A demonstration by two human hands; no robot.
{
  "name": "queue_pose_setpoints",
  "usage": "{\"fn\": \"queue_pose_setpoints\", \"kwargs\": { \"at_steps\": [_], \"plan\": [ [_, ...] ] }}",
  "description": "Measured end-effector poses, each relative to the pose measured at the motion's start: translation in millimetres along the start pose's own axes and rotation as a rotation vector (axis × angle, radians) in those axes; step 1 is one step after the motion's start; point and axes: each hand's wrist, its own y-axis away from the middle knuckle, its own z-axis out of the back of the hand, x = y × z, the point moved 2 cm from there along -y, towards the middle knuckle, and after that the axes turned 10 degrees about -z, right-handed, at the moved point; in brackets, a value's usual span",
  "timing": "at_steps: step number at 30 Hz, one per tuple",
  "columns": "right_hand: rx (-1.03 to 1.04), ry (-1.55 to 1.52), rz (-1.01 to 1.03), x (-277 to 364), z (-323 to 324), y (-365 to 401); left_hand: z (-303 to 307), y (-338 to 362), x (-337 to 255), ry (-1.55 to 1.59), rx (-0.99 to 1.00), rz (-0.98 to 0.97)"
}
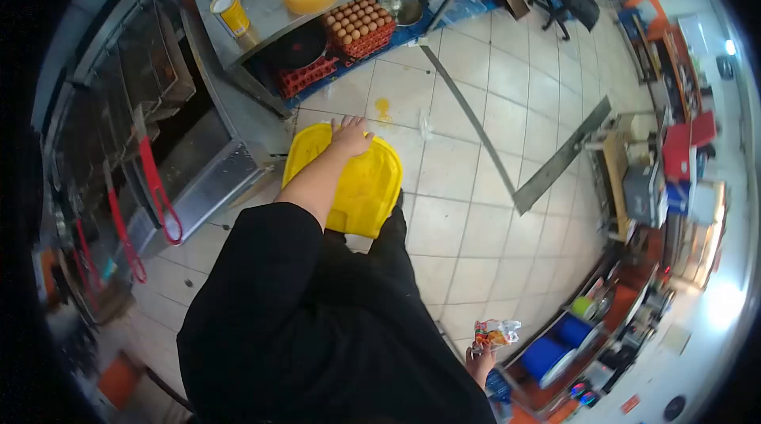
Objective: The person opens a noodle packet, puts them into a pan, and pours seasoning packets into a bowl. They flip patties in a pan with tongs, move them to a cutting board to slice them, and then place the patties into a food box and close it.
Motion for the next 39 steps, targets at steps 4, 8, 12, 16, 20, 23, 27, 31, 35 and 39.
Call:
{"fn": "queue_pose_setpoints", "kwargs": {
  "at_steps": [4, 8, 12, 16, 20, 23, 27, 31, 35, 39],
  "plan": [
    [0.153, 0.464, 0.237, 166.7, -127.0, -13.6, -11.2, 17.1, 5.6, -0.05, 0.117, 0.092],
    [0.623, 0.882, 0.596, 329.0, -303.2, -116.1, 11.1, 93.6, -17.7, -0.19, -0.2, -0.073],
    [0.662, 0.972, 1.078, 417.9, -556.1, -88.2, 44.6, 216.2, -60.4, -0.12, -0.22, -0.029],
    [0.775, 0.752, 1.09, 330.7, -703.6, -24.1, 17.5, 325.5, -83.4, -0.175, -0.276, 0.091],
    [1.094, 1.238, 0.849, 110.7, -707.1, 10.7, -11.4, 371.4, -103.5, -0.193, -0.292, 0.265],
    [1.161, 1.531, 0.95, -45.1, -652.1, 10.7, -20.9, 361.9, -108.5, -0.125, -0.309, 0.278],
    [1.096, 1.847, 0.79, -113.1, -614.1, 39.3, -5.2, 343.8, -113.2, -0.134, -0.382, 0.342],
    [0.992, 1.779, 1.013, -131.4, -630.2, 44.1, 3.8, 345.8, -102.6, -0.129, -0.39, 0.264],
    [0.999, 1.418, 1.167, -46.0, -658.2, -34.9, -11.3, 396.5, -71.9, -0.003, -0.513, 0.14],
    [0.651, 1.453, 0.846, 105.1, -544.6, -59.2, -102.3, 525.4, 12.9, 0.242, -0.512, 0.289]
  ]
}}
